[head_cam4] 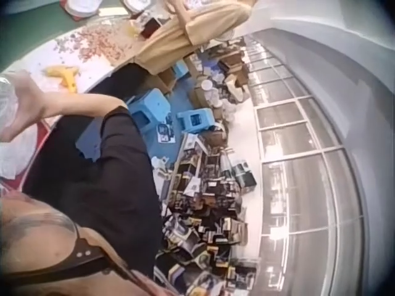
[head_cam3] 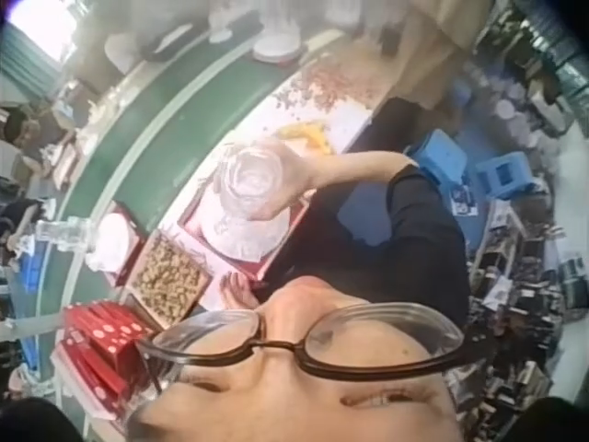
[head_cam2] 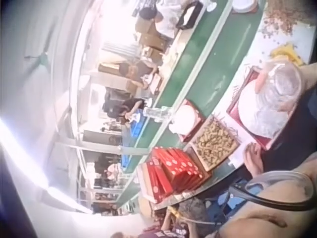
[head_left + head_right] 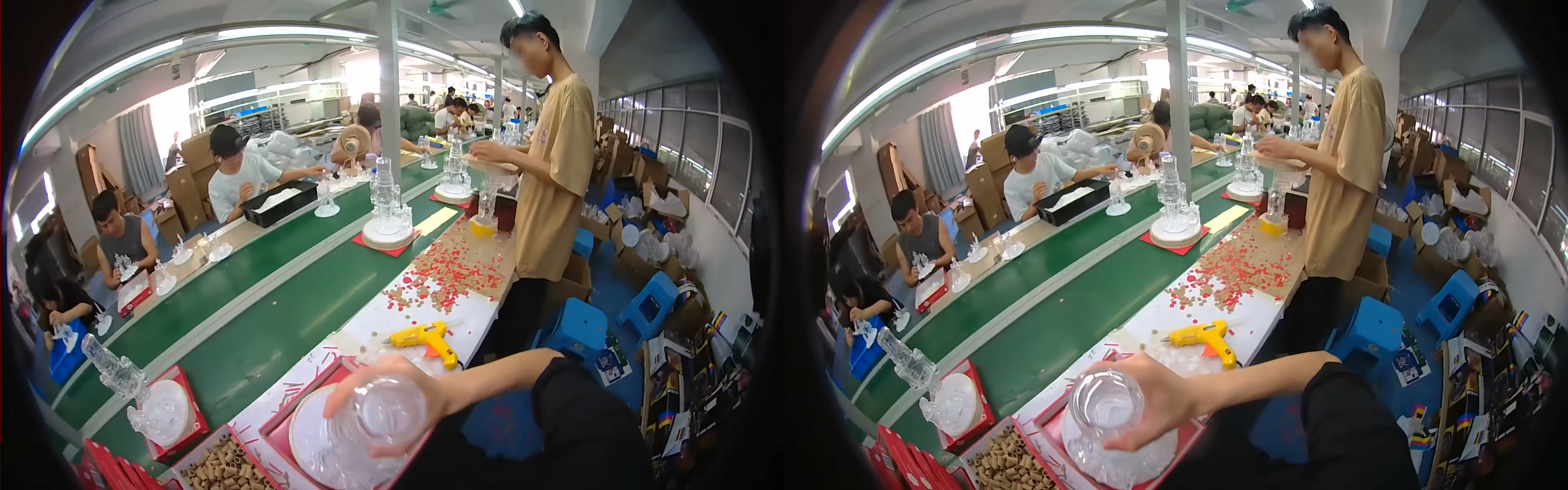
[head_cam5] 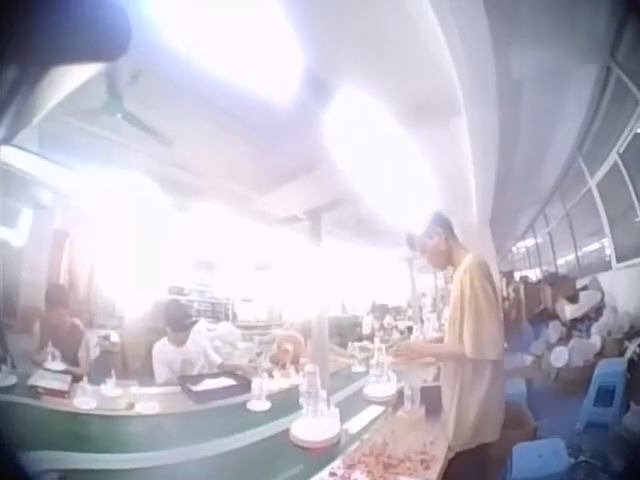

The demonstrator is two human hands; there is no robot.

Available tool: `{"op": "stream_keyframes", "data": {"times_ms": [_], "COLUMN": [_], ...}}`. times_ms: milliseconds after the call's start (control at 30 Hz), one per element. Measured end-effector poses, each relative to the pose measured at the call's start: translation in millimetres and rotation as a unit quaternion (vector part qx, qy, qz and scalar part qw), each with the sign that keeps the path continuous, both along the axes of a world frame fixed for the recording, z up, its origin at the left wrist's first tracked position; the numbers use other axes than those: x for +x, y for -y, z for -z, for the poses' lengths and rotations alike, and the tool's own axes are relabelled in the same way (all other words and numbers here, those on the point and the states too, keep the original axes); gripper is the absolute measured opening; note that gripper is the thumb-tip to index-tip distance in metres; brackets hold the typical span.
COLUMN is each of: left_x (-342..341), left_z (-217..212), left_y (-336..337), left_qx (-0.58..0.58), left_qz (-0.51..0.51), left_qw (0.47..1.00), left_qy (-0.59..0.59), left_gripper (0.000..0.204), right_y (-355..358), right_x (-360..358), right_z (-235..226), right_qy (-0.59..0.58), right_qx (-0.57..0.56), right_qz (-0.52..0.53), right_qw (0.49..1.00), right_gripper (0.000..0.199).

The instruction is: Assembling clear decorative glass-like items into boxes using a hot glue gun and cardboard spacers on a factory production line.

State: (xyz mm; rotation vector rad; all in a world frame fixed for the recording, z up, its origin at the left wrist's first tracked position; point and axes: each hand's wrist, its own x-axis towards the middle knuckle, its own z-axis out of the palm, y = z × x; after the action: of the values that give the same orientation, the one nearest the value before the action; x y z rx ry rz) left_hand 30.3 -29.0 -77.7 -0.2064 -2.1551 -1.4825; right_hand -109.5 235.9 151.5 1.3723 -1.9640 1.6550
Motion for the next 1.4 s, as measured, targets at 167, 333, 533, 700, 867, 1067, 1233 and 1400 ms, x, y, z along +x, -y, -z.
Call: {"op": "stream_keyframes", "data": {"times_ms": [167,333,533,700,867,1067,1233,1400], "left_x": [-27.1,-39.8,-60.5,-69.7,-76.6,-85.6,-96.8,-88.8], "left_z": [26.2,24.6,23.6,25.1,23.5,11.4,-4.2,-8.0], "left_y": [-6.4,-10.6,-24.1,-43.8,-63.5,-74.3,-92.3,-73.2], "left_qx": [0.709,0.694,0.682,0.682,0.679,0.668,0.668,0.686], "left_qz": [0.144,0.176,0.211,0.236,0.260,0.281,0.301,0.250], "left_qw": [0.645,0.652,0.653,0.638,0.624,0.620,0.615,0.627], "left_qy": [0.245,0.250,0.252,0.270,0.287,0.302,0.293,0.272], "left_gripper": [0.020,0.024,0.028,0.032,0.037,0.042,0.047,0.052], "right_y": [10.7,15.1,4.5,-16.2,-19.8,-10.0,-14.4,-0.3], "right_x": [6.5,27.6,15.8,12.7,19.1,14.9,15.2,-2.6], "right_z": [1.0,-17.6,22.8,18.8,19.6,34.1,24.6,31.8], "right_qy": [-0.008,0.052,0.079,0.144,0.183,0.095,0.118,-0.015], "right_qx": [0.021,-0.064,-0.109,-0.101,-0.143,-0.137,-0.085,-0.026], "right_qz": [-0.100,-0.151,-0.155,-0.155,-0.141,-0.158,-0.130,-0.131], "right_qw": [0.995,0.985,0.979,0.972,0.962,0.973,0.981,0.991], "right_gripper": [0.071,0.055,0.056,0.067,0.062,0.059,0.055,0.062]}}
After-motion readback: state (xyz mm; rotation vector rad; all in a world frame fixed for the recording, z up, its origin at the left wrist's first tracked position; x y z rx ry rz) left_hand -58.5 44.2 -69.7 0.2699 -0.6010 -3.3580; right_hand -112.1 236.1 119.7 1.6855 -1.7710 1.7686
